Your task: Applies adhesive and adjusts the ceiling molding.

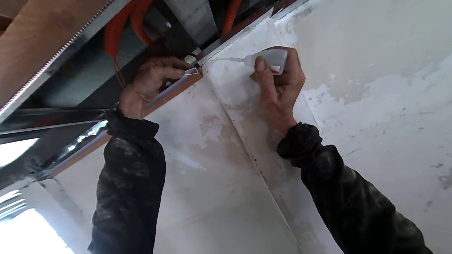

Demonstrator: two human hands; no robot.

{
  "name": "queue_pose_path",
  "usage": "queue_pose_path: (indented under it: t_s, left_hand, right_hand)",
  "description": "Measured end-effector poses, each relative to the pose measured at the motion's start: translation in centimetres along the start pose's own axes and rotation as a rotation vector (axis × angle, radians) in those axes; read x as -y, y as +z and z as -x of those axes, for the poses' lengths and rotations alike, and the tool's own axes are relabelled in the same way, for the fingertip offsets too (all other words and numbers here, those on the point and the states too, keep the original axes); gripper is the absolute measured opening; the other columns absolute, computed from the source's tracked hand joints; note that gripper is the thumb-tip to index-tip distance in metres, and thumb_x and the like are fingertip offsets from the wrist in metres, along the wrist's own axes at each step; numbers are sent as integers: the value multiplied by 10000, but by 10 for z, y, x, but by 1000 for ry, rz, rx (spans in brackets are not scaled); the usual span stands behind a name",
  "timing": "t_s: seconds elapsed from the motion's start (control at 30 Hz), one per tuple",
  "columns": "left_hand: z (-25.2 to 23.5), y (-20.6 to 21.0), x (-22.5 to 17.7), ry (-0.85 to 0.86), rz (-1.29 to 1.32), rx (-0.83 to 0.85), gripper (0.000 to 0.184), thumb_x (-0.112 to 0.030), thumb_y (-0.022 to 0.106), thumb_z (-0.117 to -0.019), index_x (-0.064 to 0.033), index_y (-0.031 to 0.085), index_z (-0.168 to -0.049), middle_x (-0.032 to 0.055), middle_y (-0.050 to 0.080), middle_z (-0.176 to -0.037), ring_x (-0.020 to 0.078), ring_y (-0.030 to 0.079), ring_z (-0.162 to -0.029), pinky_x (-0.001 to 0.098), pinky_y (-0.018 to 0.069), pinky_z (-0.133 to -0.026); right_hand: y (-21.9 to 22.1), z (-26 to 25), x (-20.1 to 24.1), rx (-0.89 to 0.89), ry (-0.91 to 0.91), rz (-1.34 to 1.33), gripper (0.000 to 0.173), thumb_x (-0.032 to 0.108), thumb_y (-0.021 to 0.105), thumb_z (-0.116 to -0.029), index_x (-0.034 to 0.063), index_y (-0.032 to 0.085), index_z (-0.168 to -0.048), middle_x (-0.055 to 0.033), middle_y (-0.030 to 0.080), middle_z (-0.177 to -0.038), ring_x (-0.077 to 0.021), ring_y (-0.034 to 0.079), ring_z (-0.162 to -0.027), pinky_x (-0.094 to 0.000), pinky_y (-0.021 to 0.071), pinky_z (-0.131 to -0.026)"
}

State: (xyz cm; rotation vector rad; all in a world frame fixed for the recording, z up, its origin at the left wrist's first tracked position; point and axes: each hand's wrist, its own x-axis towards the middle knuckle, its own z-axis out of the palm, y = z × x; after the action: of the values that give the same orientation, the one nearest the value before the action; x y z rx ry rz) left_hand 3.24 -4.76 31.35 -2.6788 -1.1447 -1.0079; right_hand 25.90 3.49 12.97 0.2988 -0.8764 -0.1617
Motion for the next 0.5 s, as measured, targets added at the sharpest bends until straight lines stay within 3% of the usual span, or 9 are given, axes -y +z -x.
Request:
queue_pose_path:
  t_s: [0.17, 0.33, 0.5]
  left_hand:
    - [1, 1, -3, -14, -1, 4, 229, -115, 524, -980, -128, 715, -1105, -73, 734, -1010, -7, 674, -862, 176, 563, -761]
    - [3, 4, -7, -4, 35, 27, 229, -102, 524, -952, -133, 711, -1080, -88, 744, -948, -20, 681, -807, 154, 572, -719]
    - [1, 3, -2, 54, 3, 20, 280, -164, 443, -1057, -173, 722, -1081, -138, 729, -992, -47, 657, -872, 141, 540, -783]
  right_hand:
    - [1, 0, 1, -8, 6, 9, 241, 125, 626, -1004, -92, 612, -1108, -89, 699, -915, -98, 694, -774, -304, 624, -690]
    - [1, 0, 0, -14, -3, 17, 243, 123, 628, -1003, -95, 611, -1111, -93, 699, -917, -99, 698, -785, -310, 629, -695]
    - [0, 0, 1, -6, 7, 7, 240, 117, 622, -1004, -95, 608, -1115, -94, 697, -923, -106, 698, -793, -317, 631, -703]
